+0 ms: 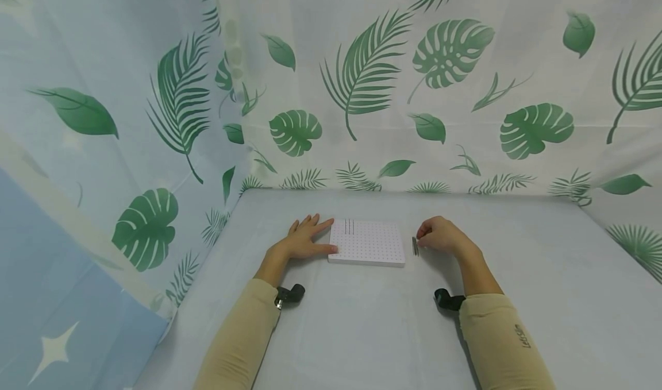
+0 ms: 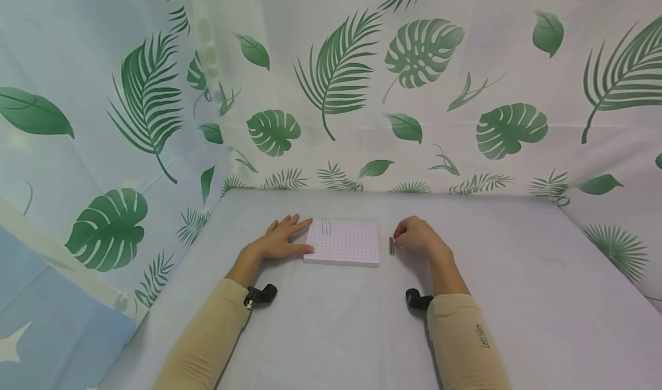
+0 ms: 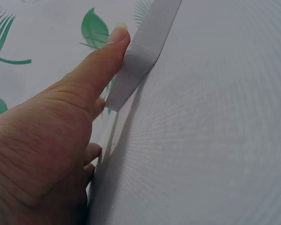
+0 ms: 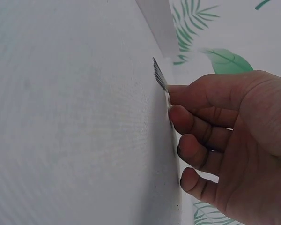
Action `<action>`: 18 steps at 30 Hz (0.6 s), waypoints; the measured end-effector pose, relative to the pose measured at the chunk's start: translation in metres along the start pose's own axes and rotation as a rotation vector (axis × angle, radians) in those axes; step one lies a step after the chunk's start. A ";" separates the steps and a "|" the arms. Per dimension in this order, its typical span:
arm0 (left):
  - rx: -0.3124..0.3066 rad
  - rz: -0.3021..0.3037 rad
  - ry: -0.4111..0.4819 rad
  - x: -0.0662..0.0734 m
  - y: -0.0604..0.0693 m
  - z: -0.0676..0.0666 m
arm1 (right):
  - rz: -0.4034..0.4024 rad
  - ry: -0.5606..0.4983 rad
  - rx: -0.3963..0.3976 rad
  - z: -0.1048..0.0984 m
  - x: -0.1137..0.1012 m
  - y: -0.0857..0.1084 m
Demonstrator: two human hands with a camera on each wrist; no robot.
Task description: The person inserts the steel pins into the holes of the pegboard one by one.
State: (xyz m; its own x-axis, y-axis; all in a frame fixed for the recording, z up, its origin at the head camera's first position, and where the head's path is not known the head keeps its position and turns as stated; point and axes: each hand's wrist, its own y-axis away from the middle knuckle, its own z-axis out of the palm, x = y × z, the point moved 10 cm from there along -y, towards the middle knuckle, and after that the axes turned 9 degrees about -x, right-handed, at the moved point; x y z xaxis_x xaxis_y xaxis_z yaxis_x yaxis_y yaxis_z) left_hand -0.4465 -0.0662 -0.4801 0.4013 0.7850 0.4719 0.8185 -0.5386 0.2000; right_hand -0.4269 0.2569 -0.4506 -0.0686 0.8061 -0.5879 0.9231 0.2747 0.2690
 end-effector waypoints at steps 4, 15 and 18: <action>-0.001 0.002 -0.006 0.001 0.000 0.000 | 0.006 -0.001 0.009 0.001 0.000 0.001; 0.004 0.003 -0.004 0.001 0.000 0.001 | 0.013 0.000 0.021 0.002 -0.002 0.004; 0.000 0.000 -0.005 0.001 0.000 0.001 | 0.019 -0.005 0.022 0.001 -0.002 0.004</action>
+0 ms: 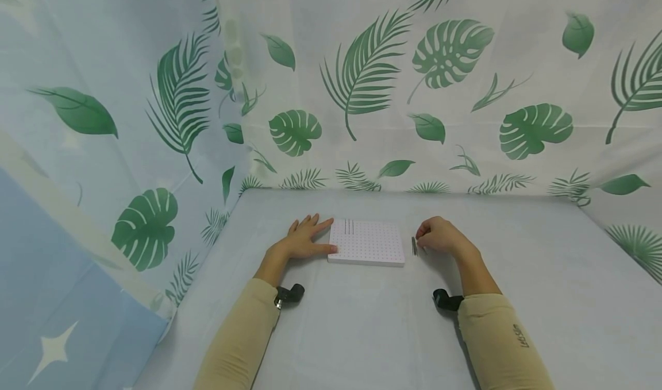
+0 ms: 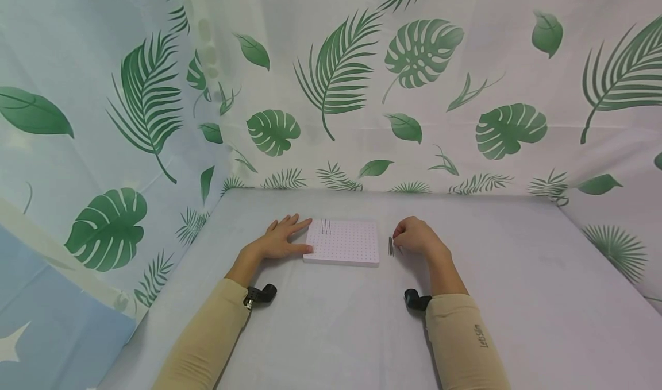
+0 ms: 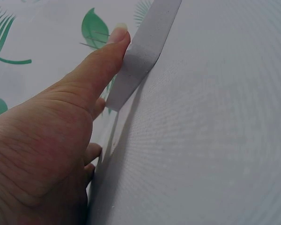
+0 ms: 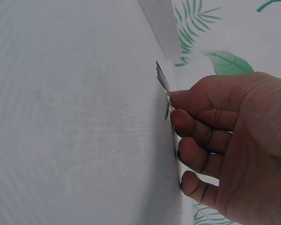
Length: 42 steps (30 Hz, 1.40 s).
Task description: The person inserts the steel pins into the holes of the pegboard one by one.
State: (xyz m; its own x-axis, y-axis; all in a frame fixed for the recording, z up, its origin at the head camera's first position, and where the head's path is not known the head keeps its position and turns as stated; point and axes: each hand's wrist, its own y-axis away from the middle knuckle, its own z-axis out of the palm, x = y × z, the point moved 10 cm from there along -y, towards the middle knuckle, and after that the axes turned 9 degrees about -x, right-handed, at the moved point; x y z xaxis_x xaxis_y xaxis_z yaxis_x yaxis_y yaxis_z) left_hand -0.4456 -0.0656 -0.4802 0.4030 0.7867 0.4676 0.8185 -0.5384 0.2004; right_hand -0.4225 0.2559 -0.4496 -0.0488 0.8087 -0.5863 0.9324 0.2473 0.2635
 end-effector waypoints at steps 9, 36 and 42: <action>0.004 -0.002 -0.001 0.000 0.000 0.000 | 0.019 0.053 -0.016 -0.002 0.002 0.000; -0.001 -0.010 -0.009 -0.001 0.000 0.000 | 0.038 0.245 0.114 -0.012 -0.007 0.003; -0.004 -0.006 0.002 0.000 0.001 0.000 | -0.049 0.119 0.233 -0.022 -0.014 0.003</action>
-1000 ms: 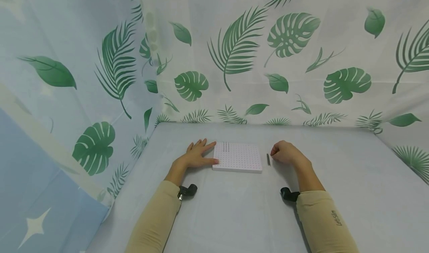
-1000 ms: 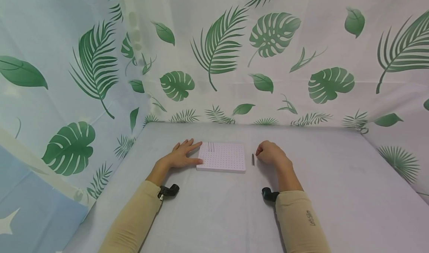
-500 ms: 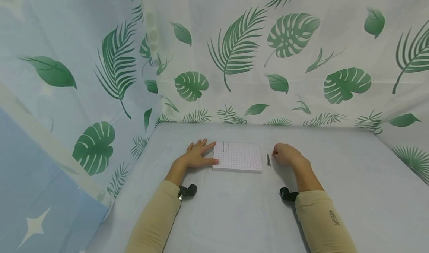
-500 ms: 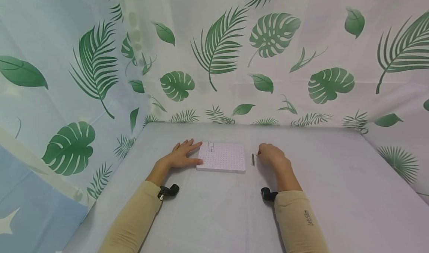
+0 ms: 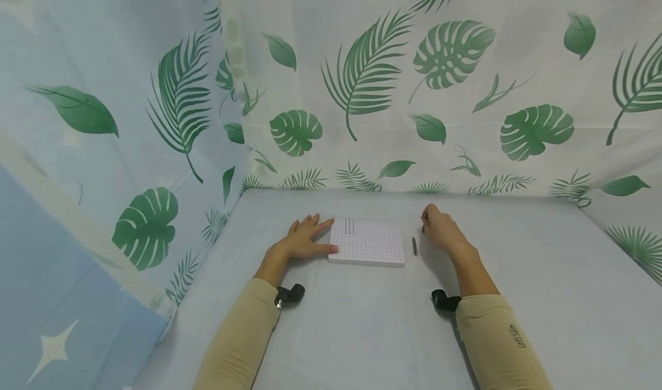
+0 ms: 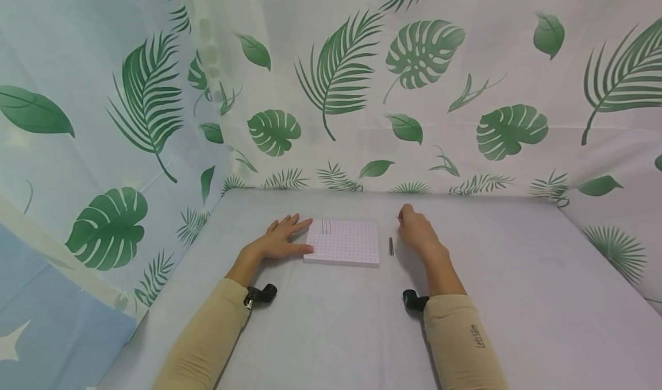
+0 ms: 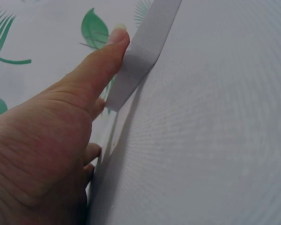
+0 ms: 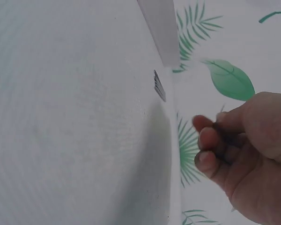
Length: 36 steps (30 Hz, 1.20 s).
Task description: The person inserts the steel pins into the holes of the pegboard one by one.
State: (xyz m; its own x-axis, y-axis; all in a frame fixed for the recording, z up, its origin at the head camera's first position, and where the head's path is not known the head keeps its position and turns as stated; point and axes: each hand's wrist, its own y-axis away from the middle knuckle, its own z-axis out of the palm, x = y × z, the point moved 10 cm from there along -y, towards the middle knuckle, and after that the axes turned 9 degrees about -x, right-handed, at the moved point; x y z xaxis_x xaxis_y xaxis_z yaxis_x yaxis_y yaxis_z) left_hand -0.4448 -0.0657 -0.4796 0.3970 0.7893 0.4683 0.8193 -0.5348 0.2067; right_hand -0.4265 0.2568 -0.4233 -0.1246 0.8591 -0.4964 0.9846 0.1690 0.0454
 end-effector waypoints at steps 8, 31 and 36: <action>0.000 0.002 0.000 -0.001 -0.001 0.001 | -0.096 -0.057 0.170 -0.014 -0.013 0.000; 0.015 0.020 0.007 0.005 0.003 -0.003 | -0.126 -0.101 0.315 -0.014 -0.046 -0.001; 0.012 0.013 0.004 0.004 0.003 -0.003 | -0.144 -0.112 0.319 -0.011 -0.054 -0.002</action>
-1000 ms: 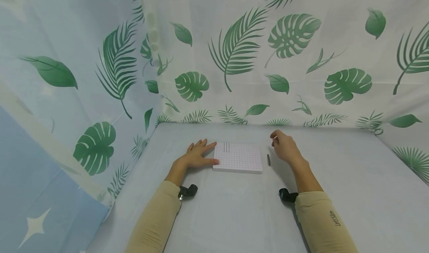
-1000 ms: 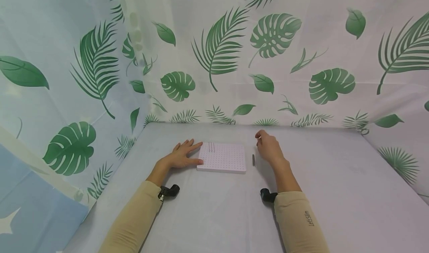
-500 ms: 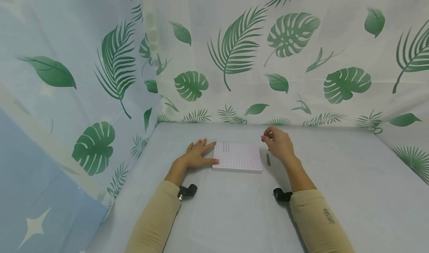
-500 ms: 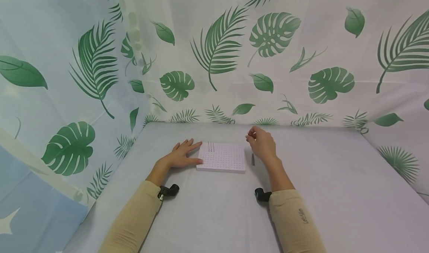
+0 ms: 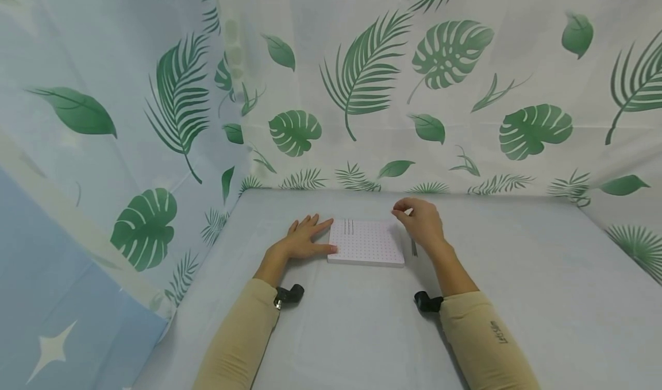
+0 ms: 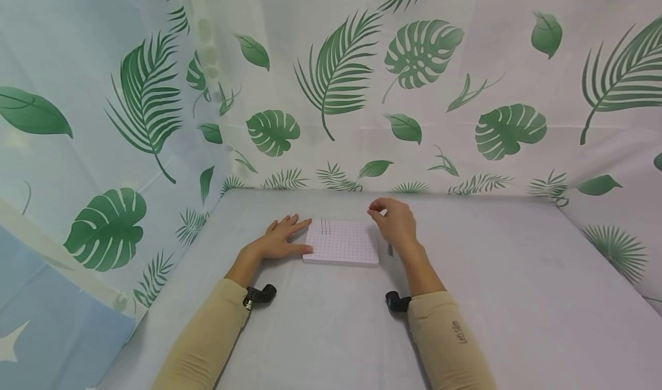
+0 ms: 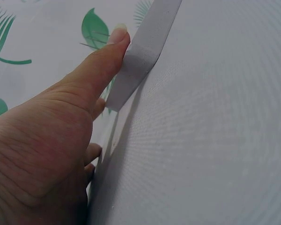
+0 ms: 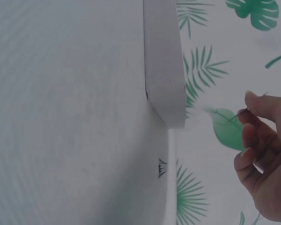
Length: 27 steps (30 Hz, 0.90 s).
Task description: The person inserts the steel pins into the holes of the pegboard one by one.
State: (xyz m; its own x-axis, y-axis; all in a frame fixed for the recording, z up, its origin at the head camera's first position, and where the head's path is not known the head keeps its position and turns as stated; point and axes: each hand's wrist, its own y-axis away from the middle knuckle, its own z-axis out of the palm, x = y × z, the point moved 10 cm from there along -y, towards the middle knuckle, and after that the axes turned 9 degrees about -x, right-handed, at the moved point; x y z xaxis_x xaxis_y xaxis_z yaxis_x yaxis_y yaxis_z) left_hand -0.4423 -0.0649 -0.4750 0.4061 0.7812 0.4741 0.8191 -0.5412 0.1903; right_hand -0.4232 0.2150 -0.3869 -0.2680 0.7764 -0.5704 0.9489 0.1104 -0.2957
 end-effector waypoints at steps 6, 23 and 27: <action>-0.011 -0.007 0.006 -0.002 -0.001 0.001 | -0.037 -0.106 0.001 0.006 -0.011 -0.002; -0.009 -0.008 0.003 -0.003 -0.002 0.001 | -0.083 -0.254 -0.102 0.039 -0.035 -0.006; -0.011 -0.008 0.002 -0.002 -0.002 0.001 | -0.095 -0.248 -0.120 0.046 -0.038 -0.006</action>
State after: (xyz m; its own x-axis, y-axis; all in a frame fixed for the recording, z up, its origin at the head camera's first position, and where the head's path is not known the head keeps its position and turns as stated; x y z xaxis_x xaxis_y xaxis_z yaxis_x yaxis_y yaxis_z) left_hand -0.4443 -0.0655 -0.4771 0.3988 0.7848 0.4743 0.8176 -0.5386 0.2038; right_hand -0.4261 0.1562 -0.3986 -0.3754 0.5856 -0.7184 0.9265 0.2593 -0.2728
